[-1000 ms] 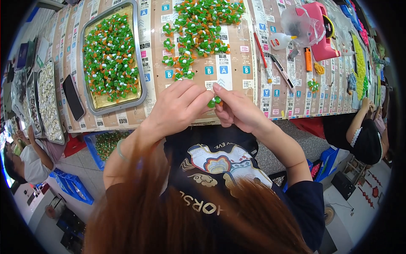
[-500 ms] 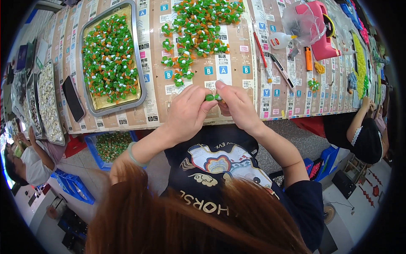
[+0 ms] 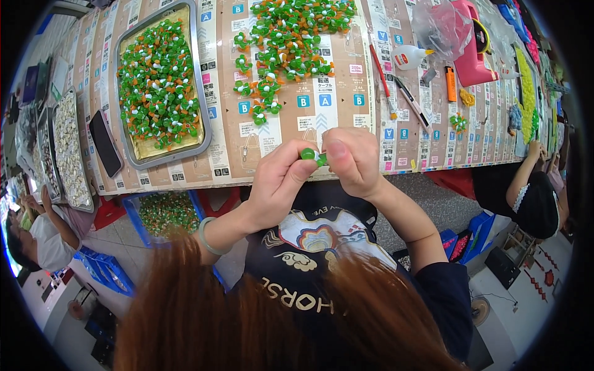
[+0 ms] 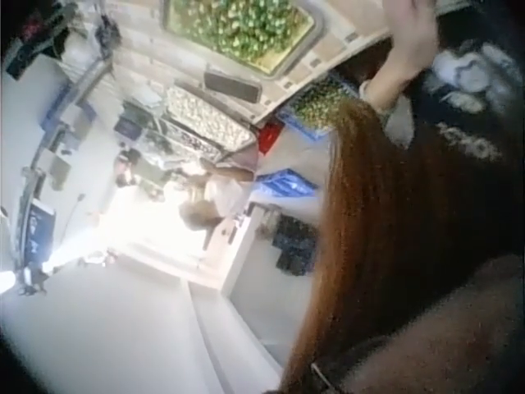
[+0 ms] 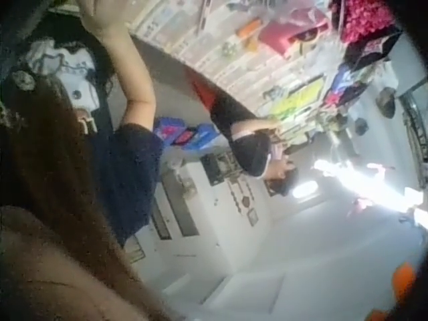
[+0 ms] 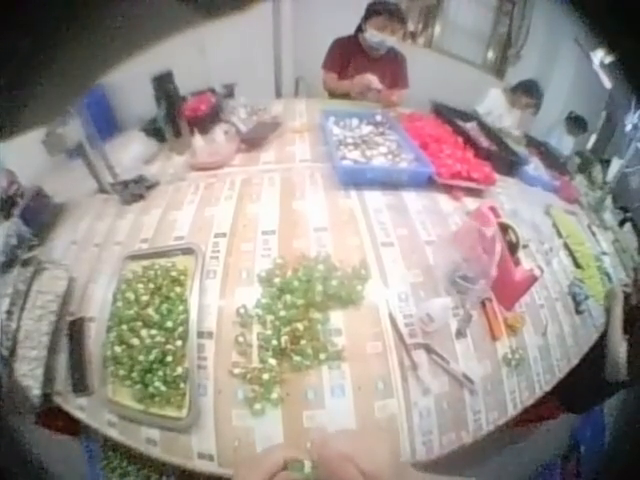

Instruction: The person assembles small plastic toy figurines by hand, attaching various toy parts together using a glue bottle.

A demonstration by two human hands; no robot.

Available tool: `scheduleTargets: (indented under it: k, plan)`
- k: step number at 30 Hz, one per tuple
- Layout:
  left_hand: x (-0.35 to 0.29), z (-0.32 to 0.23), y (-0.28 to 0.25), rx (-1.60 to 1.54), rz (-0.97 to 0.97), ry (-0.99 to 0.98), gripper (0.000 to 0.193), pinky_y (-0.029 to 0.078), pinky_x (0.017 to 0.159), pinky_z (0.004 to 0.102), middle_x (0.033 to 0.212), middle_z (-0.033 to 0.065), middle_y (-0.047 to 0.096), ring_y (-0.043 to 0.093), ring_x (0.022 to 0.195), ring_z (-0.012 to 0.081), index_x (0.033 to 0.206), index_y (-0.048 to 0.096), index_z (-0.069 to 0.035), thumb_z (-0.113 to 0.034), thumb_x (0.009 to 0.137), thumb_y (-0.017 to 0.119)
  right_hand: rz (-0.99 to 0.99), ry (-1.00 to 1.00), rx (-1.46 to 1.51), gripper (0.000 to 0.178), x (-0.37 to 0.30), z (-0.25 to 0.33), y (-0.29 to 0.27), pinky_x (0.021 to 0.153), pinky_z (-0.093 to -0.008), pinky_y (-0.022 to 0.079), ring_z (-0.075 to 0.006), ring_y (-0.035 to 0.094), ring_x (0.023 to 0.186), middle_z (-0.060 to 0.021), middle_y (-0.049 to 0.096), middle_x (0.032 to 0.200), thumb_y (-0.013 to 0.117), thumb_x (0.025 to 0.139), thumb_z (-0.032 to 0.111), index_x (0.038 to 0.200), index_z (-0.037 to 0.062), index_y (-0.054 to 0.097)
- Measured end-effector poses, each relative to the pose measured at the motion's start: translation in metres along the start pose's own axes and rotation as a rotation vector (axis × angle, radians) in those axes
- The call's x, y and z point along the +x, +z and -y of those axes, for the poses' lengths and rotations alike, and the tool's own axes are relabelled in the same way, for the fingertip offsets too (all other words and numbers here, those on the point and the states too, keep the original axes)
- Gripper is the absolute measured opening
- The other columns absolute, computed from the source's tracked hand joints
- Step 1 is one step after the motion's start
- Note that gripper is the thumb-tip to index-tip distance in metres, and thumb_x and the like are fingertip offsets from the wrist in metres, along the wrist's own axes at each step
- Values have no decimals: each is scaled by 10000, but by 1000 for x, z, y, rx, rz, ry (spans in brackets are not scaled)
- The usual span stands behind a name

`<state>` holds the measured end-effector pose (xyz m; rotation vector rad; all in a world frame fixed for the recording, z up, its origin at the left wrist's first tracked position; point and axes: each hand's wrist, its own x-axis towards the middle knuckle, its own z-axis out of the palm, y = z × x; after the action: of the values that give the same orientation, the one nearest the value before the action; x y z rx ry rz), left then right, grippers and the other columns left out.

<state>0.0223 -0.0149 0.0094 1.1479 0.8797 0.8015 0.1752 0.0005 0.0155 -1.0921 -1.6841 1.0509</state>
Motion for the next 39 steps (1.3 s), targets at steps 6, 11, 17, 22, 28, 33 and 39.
scheduleTargets:
  k: [6,11,17,22,28,33,39]
  plan:
    - [-4,-5,0,-327,73,-157,185,316,521,182,663,-14,411,368,574,59,889,464,-13,-188,862,412,4,-225,-37,234,3,-8,-2,403,-312,345,-234,444,428,-77,422,501,494,773,165,588,26,454]
    - [-4,-11,7,-540,57,-253,196,294,494,176,646,-24,373,329,554,45,883,459,-23,-207,872,392,-30,-315,-96,200,3,-11,0,393,-305,346,-220,435,421,-71,427,510,531,748,138,598,28,459]
    - [-8,-10,18,-800,-35,-200,198,313,508,174,683,-21,410,360,571,47,886,464,-16,-203,867,403,-93,-361,-60,200,0,-10,2,387,-301,345,-219,437,424,-73,428,516,542,738,151,602,29,461]
    - [8,-16,-10,124,106,48,196,369,530,199,701,8,476,436,599,64,853,506,-22,-136,730,609,46,-339,-135,211,8,-3,-17,406,-299,354,-228,445,433,-76,438,522,541,746,188,623,31,469]
    - [21,-20,-16,716,13,506,274,383,475,242,674,39,486,479,579,176,799,523,-56,-165,604,682,181,70,-22,314,6,11,-16,451,-296,370,-219,484,498,-105,473,567,469,807,292,669,11,489]
    - [24,-29,-13,1022,46,682,248,382,460,264,620,22,440,467,562,168,723,503,-73,-197,586,670,191,393,107,390,5,17,-14,489,-268,388,-171,486,518,-99,505,584,384,856,321,706,-17,509]
    - [24,-31,-11,1129,92,658,222,380,446,268,584,26,415,461,541,169,662,471,-67,-190,606,649,165,536,216,346,5,24,-13,509,-255,397,-120,477,523,-86,522,561,397,855,266,733,-23,544]
